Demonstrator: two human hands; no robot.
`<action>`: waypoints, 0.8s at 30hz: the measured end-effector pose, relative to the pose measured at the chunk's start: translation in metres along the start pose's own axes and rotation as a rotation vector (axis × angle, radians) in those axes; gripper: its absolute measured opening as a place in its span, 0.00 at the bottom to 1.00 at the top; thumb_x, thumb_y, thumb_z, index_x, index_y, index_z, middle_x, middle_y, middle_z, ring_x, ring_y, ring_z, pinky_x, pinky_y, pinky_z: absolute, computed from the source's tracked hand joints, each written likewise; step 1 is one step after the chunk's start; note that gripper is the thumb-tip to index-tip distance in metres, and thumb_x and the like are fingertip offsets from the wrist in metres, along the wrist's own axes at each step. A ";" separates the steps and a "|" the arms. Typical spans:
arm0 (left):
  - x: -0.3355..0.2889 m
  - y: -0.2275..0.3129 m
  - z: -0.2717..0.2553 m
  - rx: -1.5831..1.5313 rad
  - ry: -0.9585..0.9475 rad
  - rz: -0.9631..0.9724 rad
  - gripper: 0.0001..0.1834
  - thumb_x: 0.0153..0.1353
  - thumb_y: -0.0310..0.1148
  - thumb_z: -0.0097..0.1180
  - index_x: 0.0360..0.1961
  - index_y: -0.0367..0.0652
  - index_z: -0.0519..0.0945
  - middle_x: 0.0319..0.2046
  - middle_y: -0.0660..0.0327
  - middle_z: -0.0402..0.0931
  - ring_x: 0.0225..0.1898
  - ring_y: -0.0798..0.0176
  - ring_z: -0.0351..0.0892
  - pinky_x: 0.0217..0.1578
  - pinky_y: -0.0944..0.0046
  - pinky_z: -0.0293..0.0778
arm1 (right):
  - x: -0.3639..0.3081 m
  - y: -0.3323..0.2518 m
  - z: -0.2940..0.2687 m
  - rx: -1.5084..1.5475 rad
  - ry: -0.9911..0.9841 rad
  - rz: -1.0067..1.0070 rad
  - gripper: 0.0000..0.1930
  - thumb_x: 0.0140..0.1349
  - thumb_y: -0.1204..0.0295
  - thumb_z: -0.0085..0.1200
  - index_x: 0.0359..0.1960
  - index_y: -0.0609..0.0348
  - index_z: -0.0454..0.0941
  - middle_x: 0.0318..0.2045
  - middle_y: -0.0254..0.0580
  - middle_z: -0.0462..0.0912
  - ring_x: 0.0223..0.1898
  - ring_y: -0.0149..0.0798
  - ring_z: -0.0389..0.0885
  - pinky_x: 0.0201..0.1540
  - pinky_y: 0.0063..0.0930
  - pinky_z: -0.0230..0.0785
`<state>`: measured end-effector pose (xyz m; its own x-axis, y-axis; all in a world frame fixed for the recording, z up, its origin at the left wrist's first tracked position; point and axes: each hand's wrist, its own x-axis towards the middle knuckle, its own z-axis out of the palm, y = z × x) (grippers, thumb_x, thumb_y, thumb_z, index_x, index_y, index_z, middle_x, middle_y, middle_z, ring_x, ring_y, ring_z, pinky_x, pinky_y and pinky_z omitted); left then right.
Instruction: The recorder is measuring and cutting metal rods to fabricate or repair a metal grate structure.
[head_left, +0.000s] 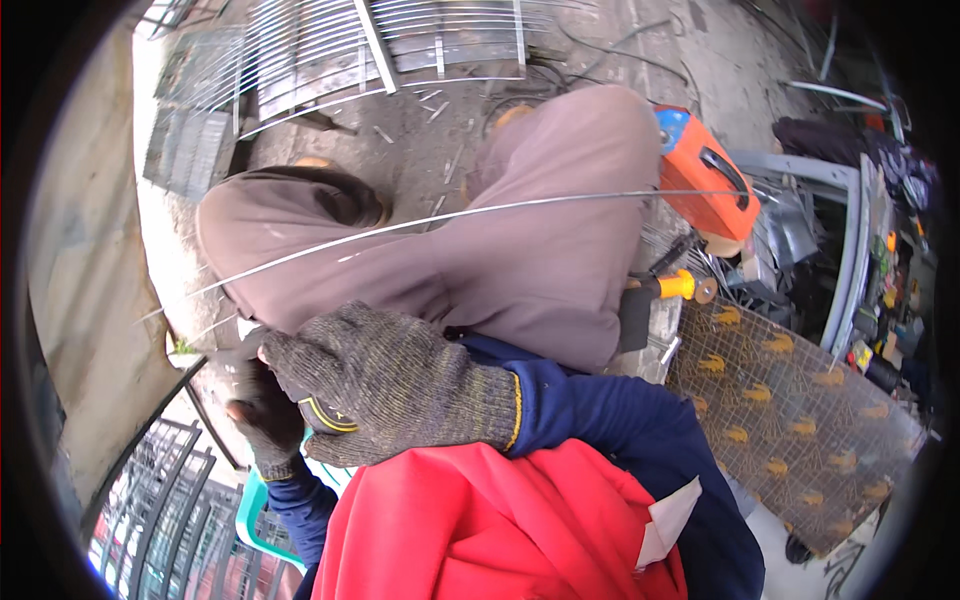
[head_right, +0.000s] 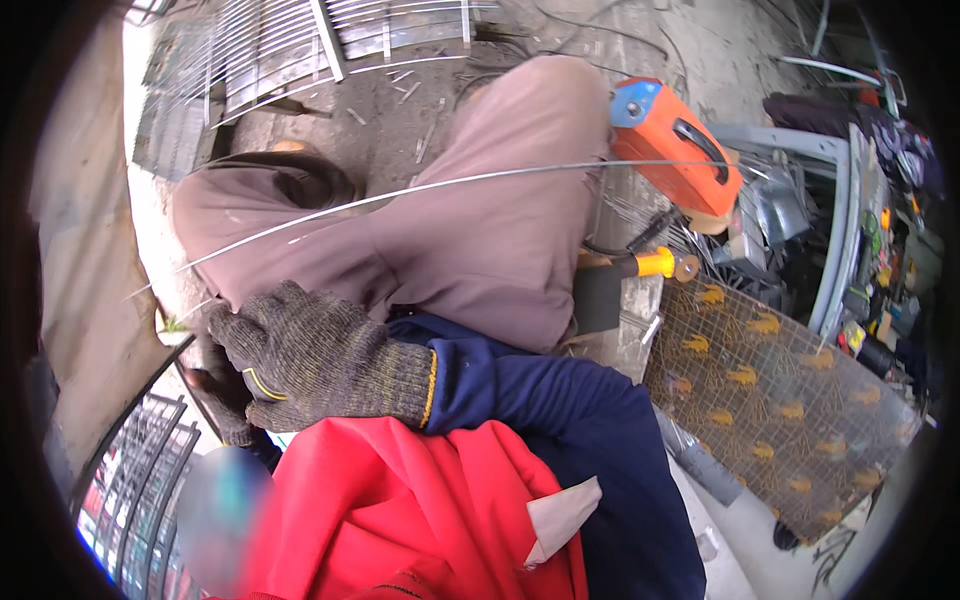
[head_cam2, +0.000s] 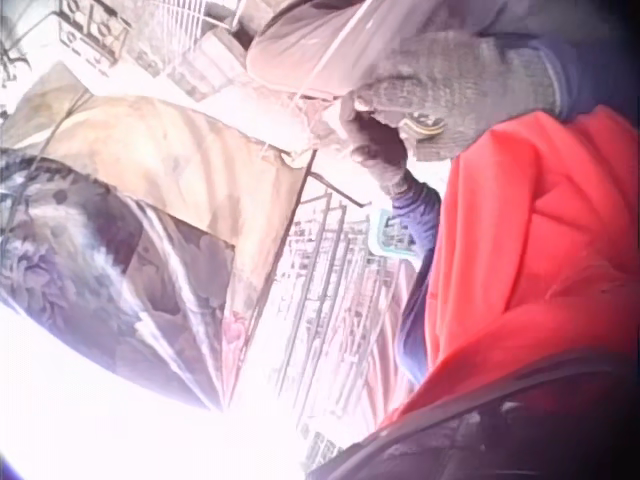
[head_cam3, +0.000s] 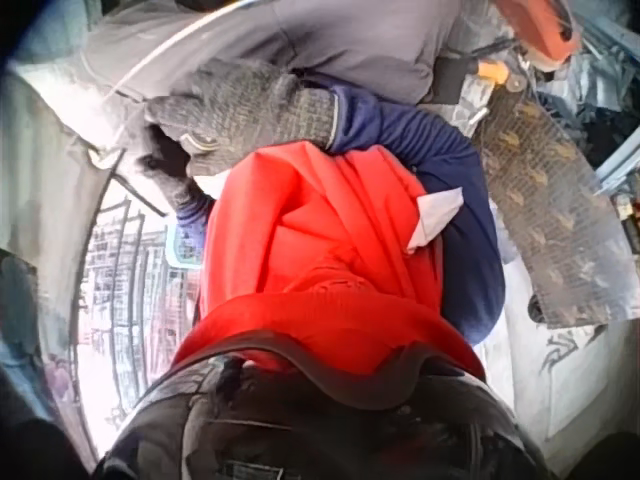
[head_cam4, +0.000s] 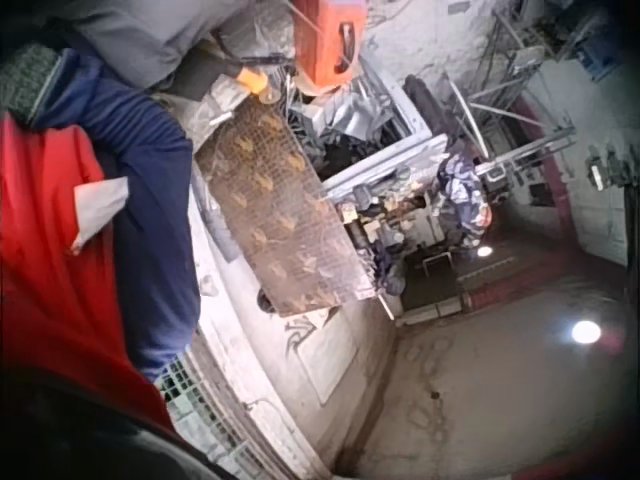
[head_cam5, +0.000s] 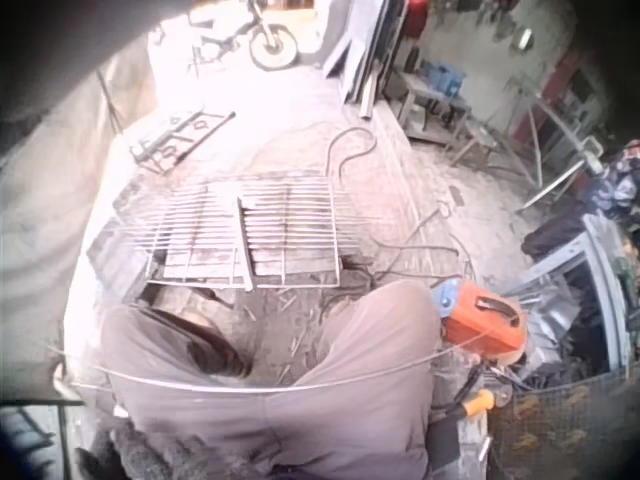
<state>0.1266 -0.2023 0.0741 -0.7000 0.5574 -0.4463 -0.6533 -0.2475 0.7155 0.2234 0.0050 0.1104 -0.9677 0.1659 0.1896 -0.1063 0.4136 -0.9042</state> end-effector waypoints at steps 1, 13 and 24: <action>-0.014 0.002 -0.004 -0.067 -0.165 -0.091 0.42 0.61 0.60 0.57 0.65 0.40 0.63 0.61 0.53 0.68 0.60 0.45 0.71 0.61 0.47 0.66 | 0.002 0.001 0.004 0.087 0.022 -0.034 0.39 0.50 0.56 0.65 0.61 0.63 0.66 0.55 0.56 0.73 0.51 0.55 0.75 0.50 0.47 0.72; -0.006 0.037 -0.098 1.768 0.283 -0.086 0.34 0.46 0.45 0.72 0.53 0.41 0.76 0.47 0.45 0.72 0.52 0.45 0.73 0.55 0.54 0.72 | -0.013 0.023 -0.048 -0.076 -0.296 0.088 0.25 0.52 0.66 0.66 0.53 0.57 0.77 0.47 0.48 0.81 0.47 0.52 0.79 0.52 0.42 0.72; -0.019 -0.035 -0.139 1.651 0.709 -0.208 0.38 0.45 0.50 0.73 0.51 0.38 0.72 0.49 0.42 0.68 0.49 0.42 0.73 0.50 0.49 0.74 | -0.008 0.033 -0.045 -0.137 -0.330 0.159 0.27 0.51 0.67 0.67 0.54 0.57 0.76 0.47 0.50 0.81 0.49 0.53 0.79 0.52 0.43 0.71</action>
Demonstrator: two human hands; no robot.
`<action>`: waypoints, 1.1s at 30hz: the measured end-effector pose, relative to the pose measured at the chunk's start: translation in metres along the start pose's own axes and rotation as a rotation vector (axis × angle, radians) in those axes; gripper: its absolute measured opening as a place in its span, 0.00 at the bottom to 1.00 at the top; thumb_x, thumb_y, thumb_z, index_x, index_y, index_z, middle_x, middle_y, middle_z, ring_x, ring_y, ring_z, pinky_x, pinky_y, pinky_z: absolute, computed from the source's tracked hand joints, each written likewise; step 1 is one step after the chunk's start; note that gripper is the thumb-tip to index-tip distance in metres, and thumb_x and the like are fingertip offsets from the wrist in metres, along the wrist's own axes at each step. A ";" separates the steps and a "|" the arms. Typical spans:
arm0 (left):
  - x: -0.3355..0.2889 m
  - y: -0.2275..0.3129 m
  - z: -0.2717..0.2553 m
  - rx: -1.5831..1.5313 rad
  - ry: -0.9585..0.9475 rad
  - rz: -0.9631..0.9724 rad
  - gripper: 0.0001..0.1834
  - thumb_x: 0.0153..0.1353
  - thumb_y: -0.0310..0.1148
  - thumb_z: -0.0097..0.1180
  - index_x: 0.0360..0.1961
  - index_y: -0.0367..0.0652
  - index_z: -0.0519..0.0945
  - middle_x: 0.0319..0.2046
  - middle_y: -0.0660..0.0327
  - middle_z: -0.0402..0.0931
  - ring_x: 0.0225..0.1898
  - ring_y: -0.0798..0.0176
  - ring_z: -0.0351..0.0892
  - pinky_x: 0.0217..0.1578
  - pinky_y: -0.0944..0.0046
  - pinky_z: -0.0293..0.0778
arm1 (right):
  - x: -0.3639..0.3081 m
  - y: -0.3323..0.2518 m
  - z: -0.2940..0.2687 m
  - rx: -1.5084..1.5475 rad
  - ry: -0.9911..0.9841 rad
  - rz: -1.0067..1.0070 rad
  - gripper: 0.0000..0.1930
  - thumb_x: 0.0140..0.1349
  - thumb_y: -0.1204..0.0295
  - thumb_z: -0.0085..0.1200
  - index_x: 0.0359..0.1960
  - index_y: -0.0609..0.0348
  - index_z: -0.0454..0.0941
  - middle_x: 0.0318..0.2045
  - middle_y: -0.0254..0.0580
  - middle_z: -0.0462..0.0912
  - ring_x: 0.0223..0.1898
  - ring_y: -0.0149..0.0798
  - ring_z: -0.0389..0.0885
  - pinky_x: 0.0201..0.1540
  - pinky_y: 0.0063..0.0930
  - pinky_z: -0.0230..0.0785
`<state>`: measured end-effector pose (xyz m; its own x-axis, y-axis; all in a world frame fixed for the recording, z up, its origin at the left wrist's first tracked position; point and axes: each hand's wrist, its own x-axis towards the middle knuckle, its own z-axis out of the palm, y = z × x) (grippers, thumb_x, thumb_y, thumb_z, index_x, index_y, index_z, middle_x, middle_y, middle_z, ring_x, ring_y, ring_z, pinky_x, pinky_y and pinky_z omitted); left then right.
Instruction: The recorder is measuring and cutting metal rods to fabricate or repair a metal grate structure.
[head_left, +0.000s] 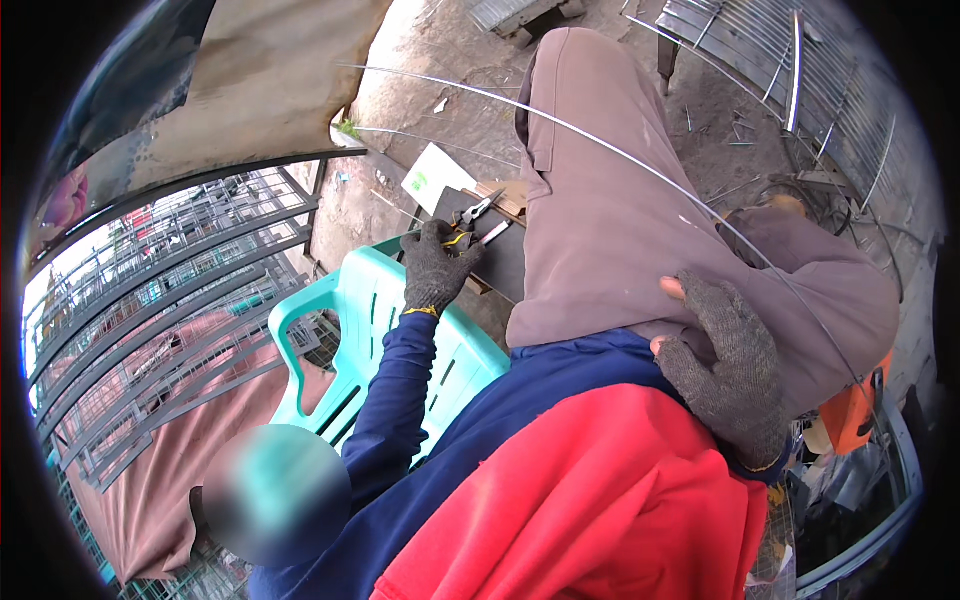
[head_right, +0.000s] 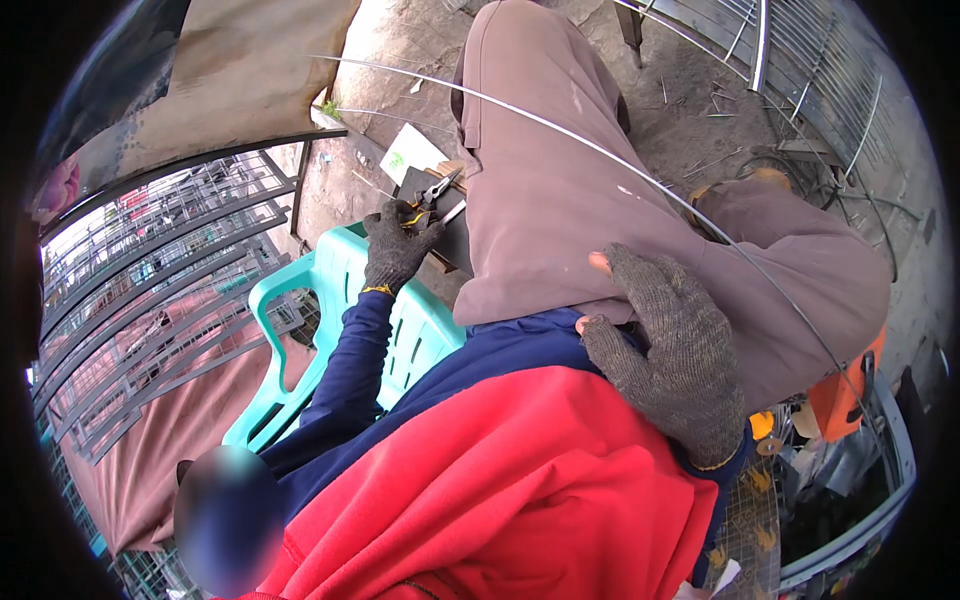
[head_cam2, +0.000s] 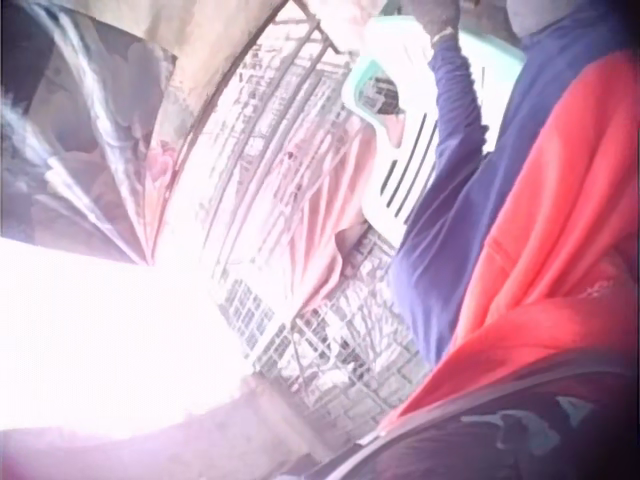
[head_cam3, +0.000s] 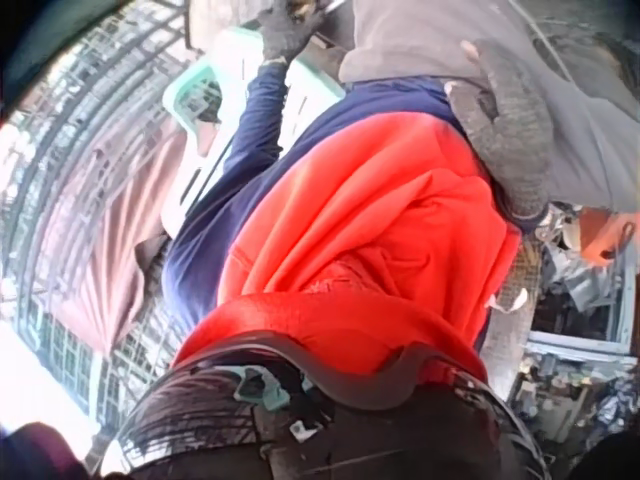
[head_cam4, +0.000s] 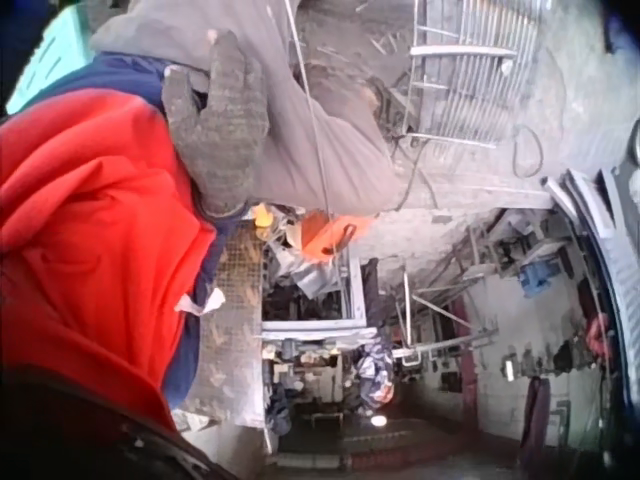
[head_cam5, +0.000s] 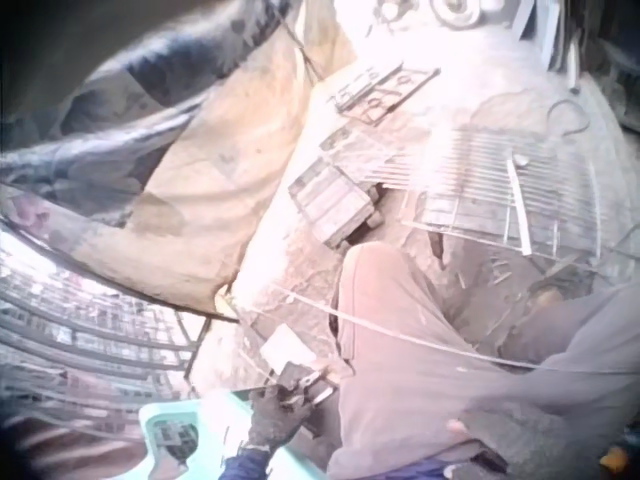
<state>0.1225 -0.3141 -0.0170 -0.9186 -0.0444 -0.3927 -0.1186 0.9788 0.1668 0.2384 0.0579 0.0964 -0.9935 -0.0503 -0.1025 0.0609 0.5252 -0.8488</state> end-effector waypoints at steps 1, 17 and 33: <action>0.000 0.006 0.001 -0.024 -0.014 -0.066 0.39 0.45 0.50 0.73 0.52 0.38 0.72 0.49 0.41 0.67 0.50 0.42 0.73 0.51 0.49 0.74 | 0.001 0.000 -0.001 -0.008 -0.005 -0.011 0.27 0.52 0.66 0.67 0.55 0.57 0.76 0.47 0.50 0.81 0.49 0.52 0.79 0.52 0.43 0.71; 0.031 -0.006 -0.031 0.112 -0.181 -0.019 0.41 0.54 0.56 0.66 0.59 0.35 0.70 0.50 0.43 0.75 0.51 0.47 0.76 0.52 0.54 0.72 | -0.049 0.040 -0.012 0.131 0.311 0.045 0.22 0.59 0.61 0.62 0.54 0.54 0.77 0.47 0.47 0.83 0.48 0.49 0.81 0.52 0.41 0.73; -0.072 0.381 -0.017 -0.030 -0.571 1.329 0.16 0.61 0.37 0.61 0.49 0.43 0.79 0.44 0.53 0.79 0.42 0.52 0.81 0.46 0.58 0.75 | -0.404 0.303 0.040 -0.079 1.838 1.608 0.23 0.65 0.66 0.54 0.59 0.64 0.70 0.40 0.44 0.81 0.33 0.43 0.80 0.38 0.38 0.75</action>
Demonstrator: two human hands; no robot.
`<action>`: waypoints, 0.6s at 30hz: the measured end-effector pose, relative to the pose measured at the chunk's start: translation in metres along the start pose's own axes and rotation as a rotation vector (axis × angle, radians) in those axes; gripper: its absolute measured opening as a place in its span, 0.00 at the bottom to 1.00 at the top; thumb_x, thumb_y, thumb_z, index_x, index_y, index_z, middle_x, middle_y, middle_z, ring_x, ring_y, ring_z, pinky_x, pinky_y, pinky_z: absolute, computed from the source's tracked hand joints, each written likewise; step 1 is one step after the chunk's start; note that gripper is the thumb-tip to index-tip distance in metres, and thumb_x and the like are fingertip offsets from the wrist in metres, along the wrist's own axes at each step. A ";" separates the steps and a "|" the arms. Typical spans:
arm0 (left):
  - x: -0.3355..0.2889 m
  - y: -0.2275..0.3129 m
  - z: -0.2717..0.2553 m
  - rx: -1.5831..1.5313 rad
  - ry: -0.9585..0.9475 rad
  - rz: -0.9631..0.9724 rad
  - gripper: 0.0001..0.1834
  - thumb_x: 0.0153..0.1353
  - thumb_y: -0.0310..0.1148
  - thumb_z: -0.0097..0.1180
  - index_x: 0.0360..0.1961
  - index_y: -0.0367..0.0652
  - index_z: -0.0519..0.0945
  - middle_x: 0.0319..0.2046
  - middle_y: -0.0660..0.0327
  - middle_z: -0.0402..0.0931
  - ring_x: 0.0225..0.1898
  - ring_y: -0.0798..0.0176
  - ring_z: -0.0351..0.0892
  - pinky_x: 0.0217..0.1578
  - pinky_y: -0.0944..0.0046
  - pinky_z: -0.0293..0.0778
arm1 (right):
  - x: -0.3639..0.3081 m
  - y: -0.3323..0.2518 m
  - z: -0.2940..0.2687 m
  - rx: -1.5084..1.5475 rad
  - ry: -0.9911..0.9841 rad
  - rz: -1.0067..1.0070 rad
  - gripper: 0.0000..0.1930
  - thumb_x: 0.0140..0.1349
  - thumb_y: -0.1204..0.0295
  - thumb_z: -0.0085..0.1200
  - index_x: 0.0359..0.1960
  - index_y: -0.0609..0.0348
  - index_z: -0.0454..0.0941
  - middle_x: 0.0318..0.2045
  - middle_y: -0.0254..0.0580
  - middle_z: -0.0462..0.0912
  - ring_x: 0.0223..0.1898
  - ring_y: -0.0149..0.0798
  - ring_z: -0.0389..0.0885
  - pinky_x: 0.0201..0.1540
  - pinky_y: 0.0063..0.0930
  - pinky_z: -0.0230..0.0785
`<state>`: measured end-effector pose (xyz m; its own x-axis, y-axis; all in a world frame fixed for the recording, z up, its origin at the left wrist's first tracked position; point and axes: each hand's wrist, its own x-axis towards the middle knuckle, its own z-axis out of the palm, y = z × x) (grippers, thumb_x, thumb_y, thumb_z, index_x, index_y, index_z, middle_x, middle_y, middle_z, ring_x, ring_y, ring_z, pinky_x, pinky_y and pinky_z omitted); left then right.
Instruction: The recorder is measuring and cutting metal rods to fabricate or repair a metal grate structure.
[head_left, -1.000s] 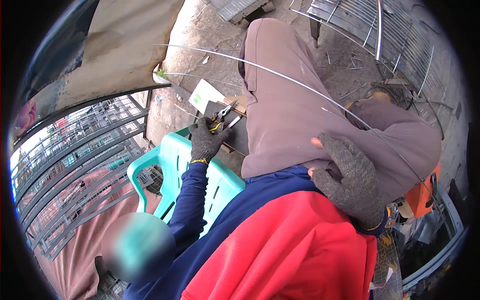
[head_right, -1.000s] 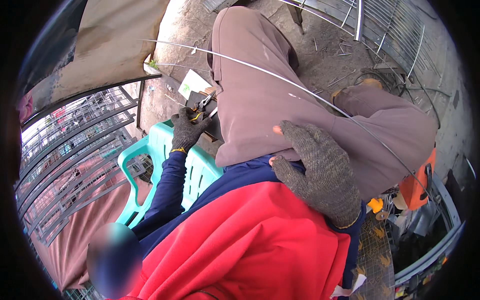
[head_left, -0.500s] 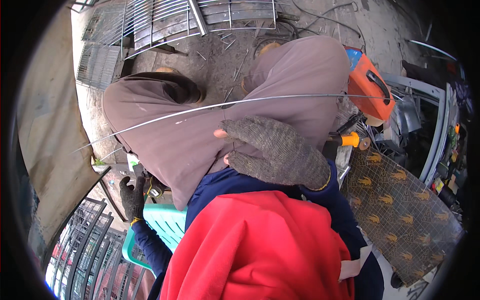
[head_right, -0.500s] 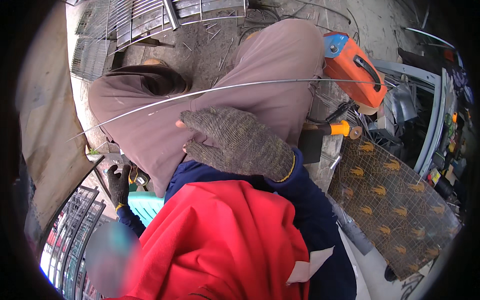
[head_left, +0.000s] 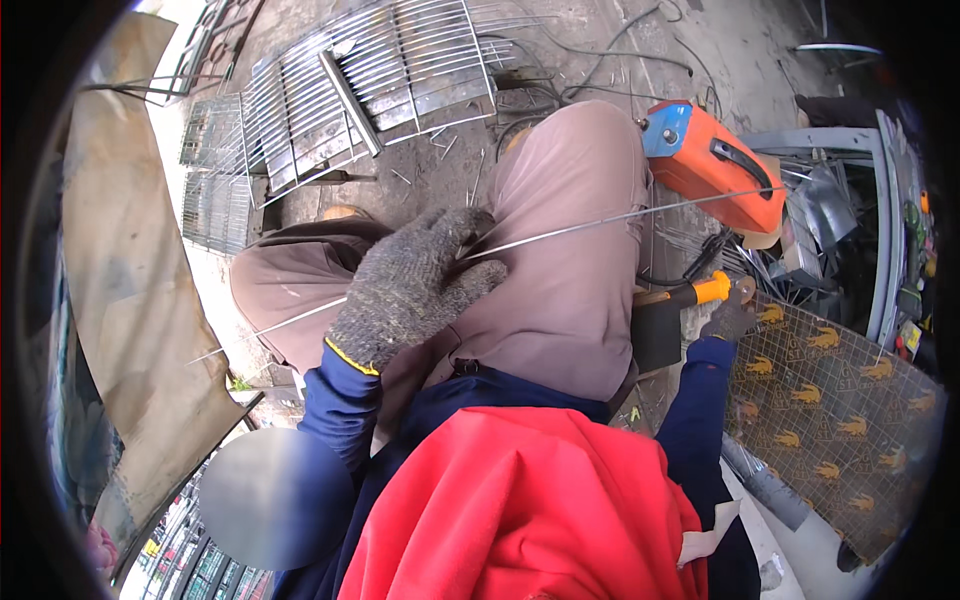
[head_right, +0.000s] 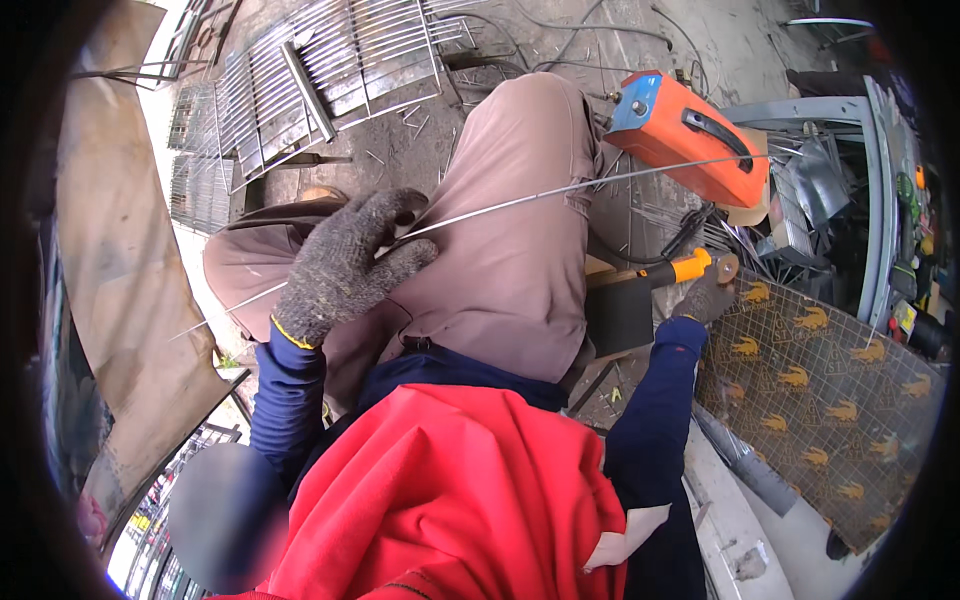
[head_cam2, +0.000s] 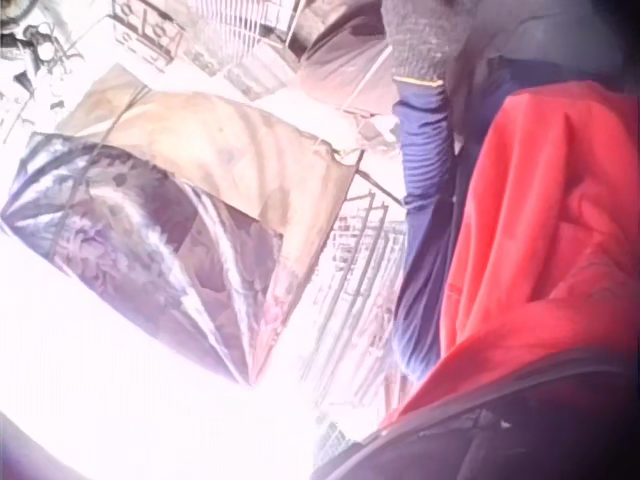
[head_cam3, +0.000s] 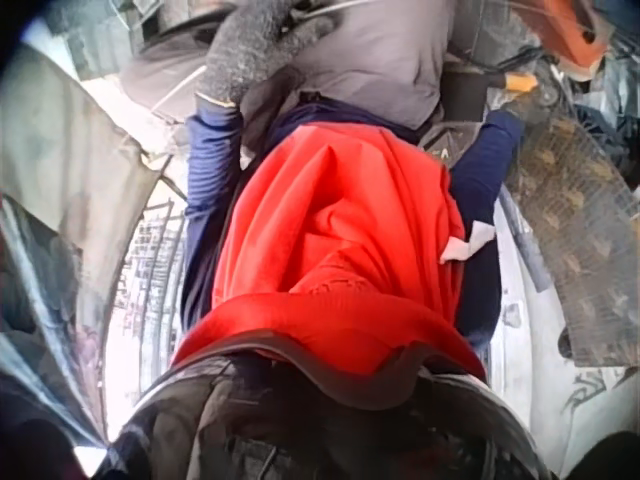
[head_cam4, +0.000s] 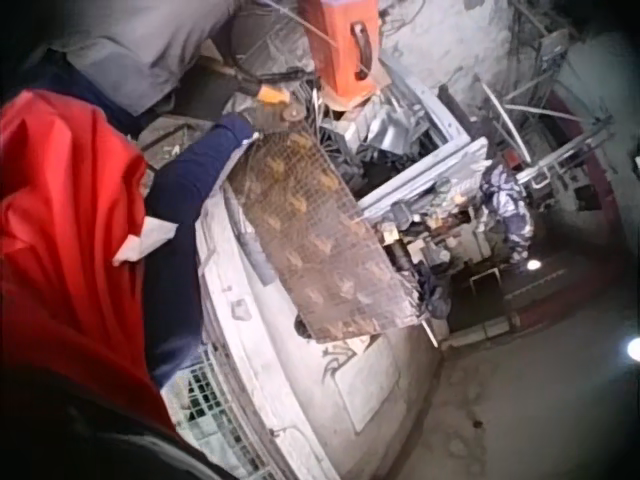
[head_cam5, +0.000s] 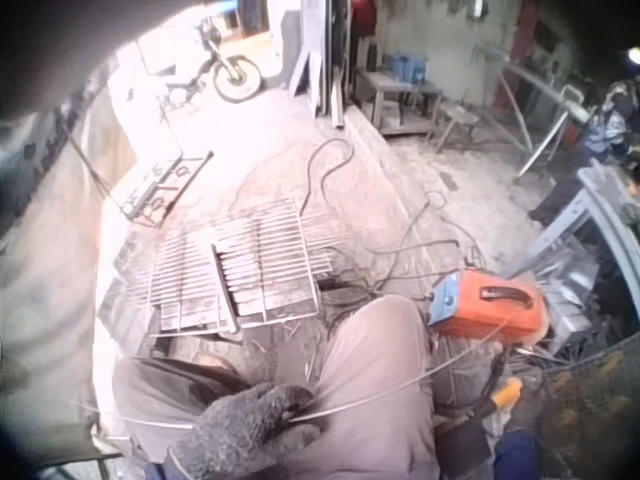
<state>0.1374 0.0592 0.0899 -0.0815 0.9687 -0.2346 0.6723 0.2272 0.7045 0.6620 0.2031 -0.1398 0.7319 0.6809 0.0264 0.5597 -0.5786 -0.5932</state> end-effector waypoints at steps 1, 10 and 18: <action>-0.003 -0.009 0.010 0.052 0.021 0.045 0.13 0.61 0.36 0.60 0.45 0.43 0.80 0.42 0.53 0.80 0.42 0.50 0.81 0.44 0.56 0.75 | -0.011 0.015 0.010 0.158 -0.110 0.229 0.25 0.63 0.64 0.55 0.59 0.64 0.70 0.42 0.46 0.81 0.36 0.45 0.81 0.40 0.39 0.75; 0.088 -0.032 -0.060 0.264 0.319 0.157 0.12 0.63 0.36 0.58 0.45 0.44 0.82 0.39 0.53 0.82 0.41 0.48 0.81 0.44 0.55 0.76 | 0.004 0.118 0.048 0.012 -0.906 -0.081 0.28 0.56 0.58 0.59 0.53 0.67 0.75 0.43 0.50 0.83 0.41 0.48 0.83 0.44 0.36 0.74; 0.182 -0.100 -0.037 0.442 0.456 0.103 0.12 0.63 0.41 0.56 0.43 0.51 0.84 0.38 0.47 0.77 0.40 0.42 0.79 0.42 0.48 0.75 | 0.009 0.105 0.044 -0.001 -0.399 0.186 0.27 0.54 0.57 0.60 0.49 0.67 0.76 0.41 0.52 0.83 0.40 0.47 0.83 0.42 0.36 0.74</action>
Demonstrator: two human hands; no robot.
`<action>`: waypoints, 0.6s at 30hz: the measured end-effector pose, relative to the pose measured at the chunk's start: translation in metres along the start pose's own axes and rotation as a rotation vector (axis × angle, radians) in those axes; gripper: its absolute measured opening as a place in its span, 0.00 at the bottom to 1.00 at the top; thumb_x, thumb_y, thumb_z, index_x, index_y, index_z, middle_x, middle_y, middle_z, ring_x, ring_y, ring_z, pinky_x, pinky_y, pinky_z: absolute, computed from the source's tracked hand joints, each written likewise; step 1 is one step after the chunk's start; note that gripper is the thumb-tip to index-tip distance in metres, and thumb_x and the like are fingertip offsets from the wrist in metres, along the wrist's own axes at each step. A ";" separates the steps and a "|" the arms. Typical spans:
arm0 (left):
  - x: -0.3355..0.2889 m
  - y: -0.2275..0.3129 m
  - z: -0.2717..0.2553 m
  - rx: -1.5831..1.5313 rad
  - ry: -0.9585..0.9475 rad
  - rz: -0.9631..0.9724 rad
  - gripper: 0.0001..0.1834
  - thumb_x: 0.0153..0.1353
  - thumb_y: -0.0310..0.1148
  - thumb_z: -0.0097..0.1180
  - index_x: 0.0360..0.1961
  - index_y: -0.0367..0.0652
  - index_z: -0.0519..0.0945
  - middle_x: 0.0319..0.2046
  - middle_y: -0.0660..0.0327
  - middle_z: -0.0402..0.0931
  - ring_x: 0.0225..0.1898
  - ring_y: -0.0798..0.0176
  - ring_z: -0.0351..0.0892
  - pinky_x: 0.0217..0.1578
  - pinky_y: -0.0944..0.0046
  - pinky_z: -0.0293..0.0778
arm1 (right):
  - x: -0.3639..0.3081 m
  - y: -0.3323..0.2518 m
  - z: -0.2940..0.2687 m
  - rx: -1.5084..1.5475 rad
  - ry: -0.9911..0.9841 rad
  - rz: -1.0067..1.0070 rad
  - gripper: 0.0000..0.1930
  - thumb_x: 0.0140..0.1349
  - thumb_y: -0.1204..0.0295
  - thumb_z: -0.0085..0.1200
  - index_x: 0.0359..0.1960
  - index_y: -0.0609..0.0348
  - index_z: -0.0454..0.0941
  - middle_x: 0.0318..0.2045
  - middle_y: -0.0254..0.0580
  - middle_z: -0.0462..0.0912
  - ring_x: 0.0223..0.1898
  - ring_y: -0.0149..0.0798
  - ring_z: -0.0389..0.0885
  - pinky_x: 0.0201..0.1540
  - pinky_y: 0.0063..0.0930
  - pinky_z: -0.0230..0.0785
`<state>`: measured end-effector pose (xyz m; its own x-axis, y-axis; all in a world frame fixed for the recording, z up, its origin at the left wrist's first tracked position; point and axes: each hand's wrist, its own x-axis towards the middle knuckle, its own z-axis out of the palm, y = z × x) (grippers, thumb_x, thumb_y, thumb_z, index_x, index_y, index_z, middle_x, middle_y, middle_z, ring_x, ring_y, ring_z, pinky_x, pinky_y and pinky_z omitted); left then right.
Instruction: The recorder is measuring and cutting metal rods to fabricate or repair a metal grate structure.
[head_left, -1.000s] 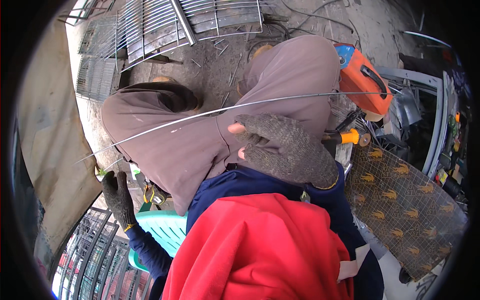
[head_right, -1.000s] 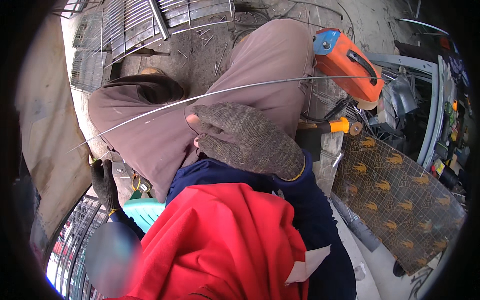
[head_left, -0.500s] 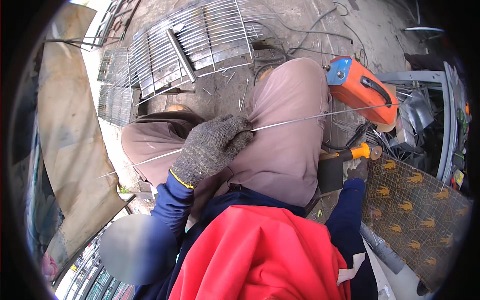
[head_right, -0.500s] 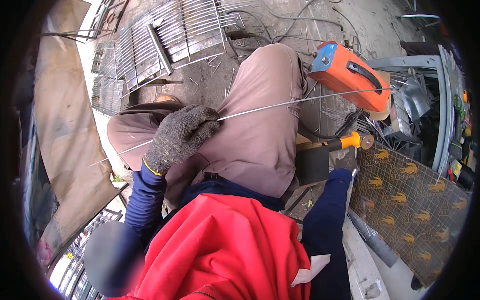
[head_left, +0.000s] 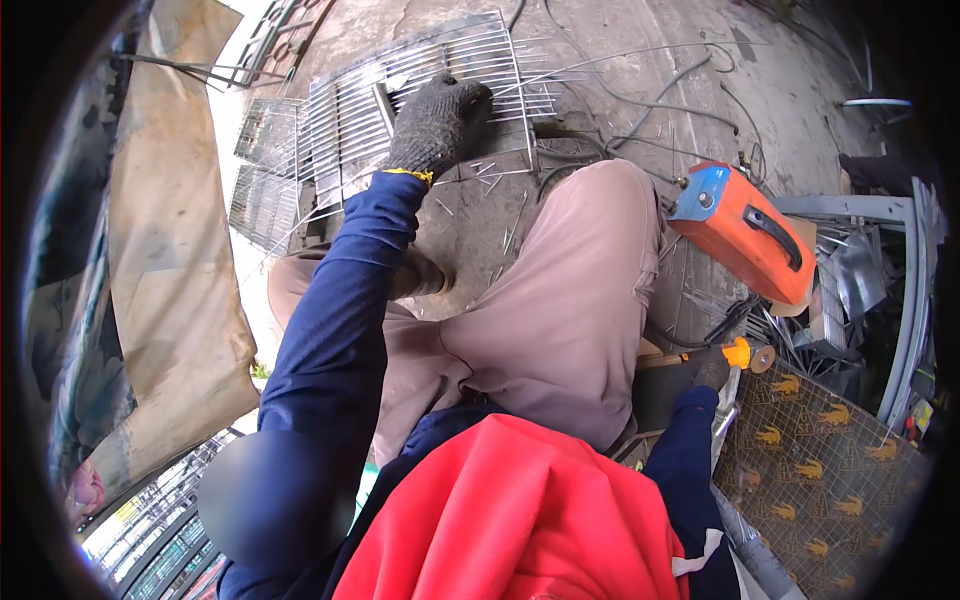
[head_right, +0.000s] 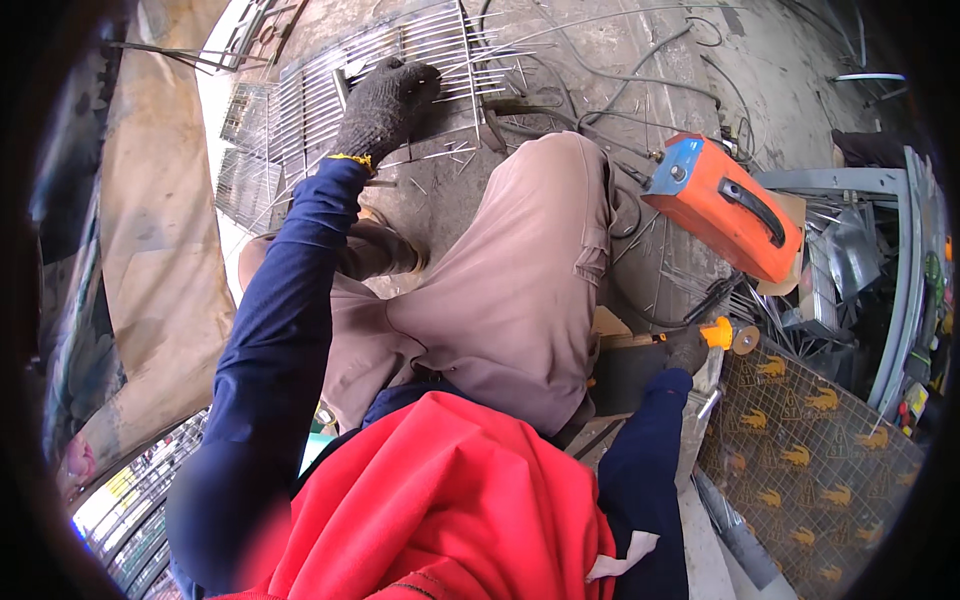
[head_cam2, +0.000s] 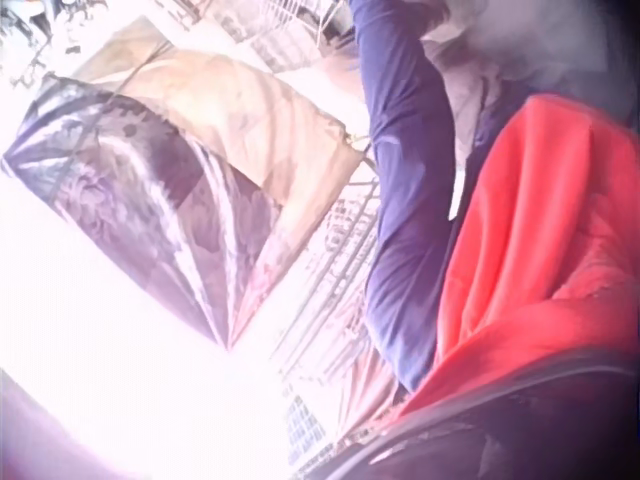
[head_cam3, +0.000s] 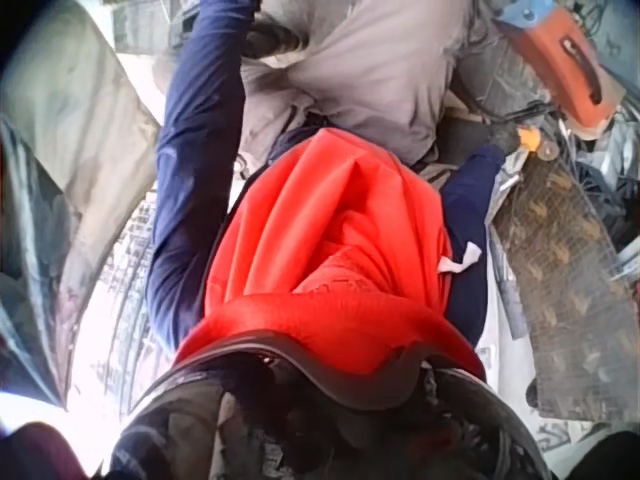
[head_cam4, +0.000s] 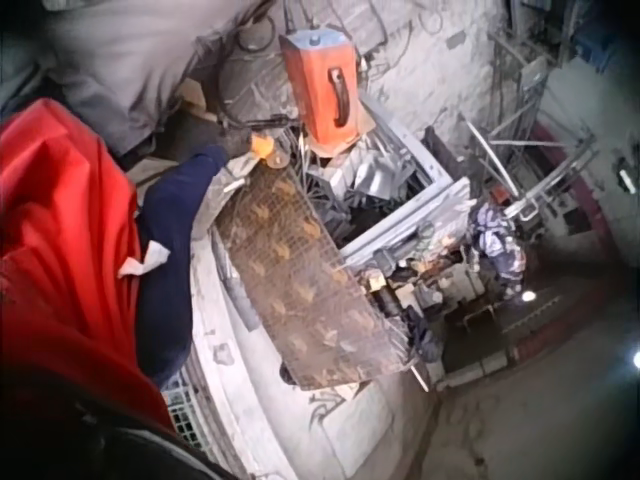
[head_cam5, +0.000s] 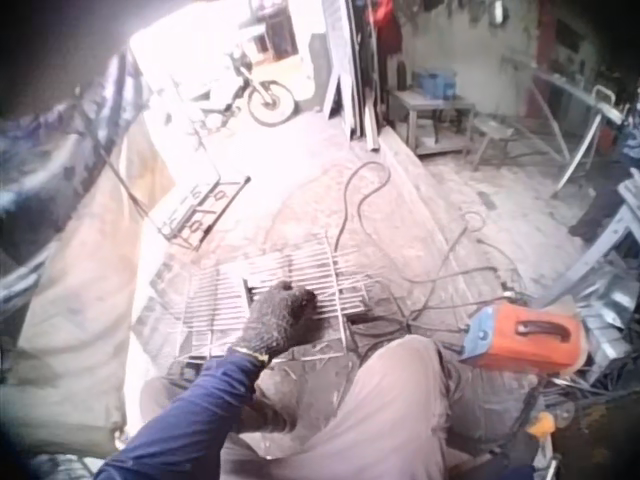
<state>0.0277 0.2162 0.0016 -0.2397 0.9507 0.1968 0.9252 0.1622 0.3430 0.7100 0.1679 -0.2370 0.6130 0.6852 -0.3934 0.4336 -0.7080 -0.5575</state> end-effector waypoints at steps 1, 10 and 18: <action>-0.002 0.001 0.003 -0.004 0.007 -0.029 0.12 0.62 0.42 0.57 0.45 0.54 0.84 0.38 0.48 0.76 0.42 0.43 0.79 0.43 0.48 0.75 | -0.001 -0.006 0.003 0.001 0.060 0.033 0.27 0.54 0.57 0.60 0.48 0.68 0.76 0.41 0.52 0.84 0.40 0.47 0.83 0.41 0.36 0.74; -0.013 0.001 0.015 -0.011 0.097 -0.066 0.13 0.62 0.41 0.56 0.47 0.57 0.82 0.42 0.52 0.76 0.46 0.46 0.76 0.48 0.47 0.70 | -0.024 -0.002 0.013 -0.336 -0.359 -0.532 0.21 0.55 0.56 0.58 0.34 0.66 0.75 0.32 0.50 0.82 0.29 0.44 0.81 0.36 0.35 0.74; -0.011 0.000 0.011 -0.030 0.118 -0.070 0.12 0.62 0.38 0.58 0.47 0.53 0.82 0.41 0.54 0.77 0.45 0.48 0.78 0.47 0.52 0.74 | 0.072 0.068 0.053 0.156 -0.303 0.081 0.29 0.50 0.61 0.72 0.45 0.70 0.75 0.40 0.57 0.82 0.39 0.48 0.78 0.44 0.43 0.73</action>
<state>0.0335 0.2081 -0.0107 -0.3382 0.8994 0.2770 0.8959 0.2177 0.3871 0.7484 0.1778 -0.3420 0.4070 0.6641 -0.6272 0.2715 -0.7435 -0.6112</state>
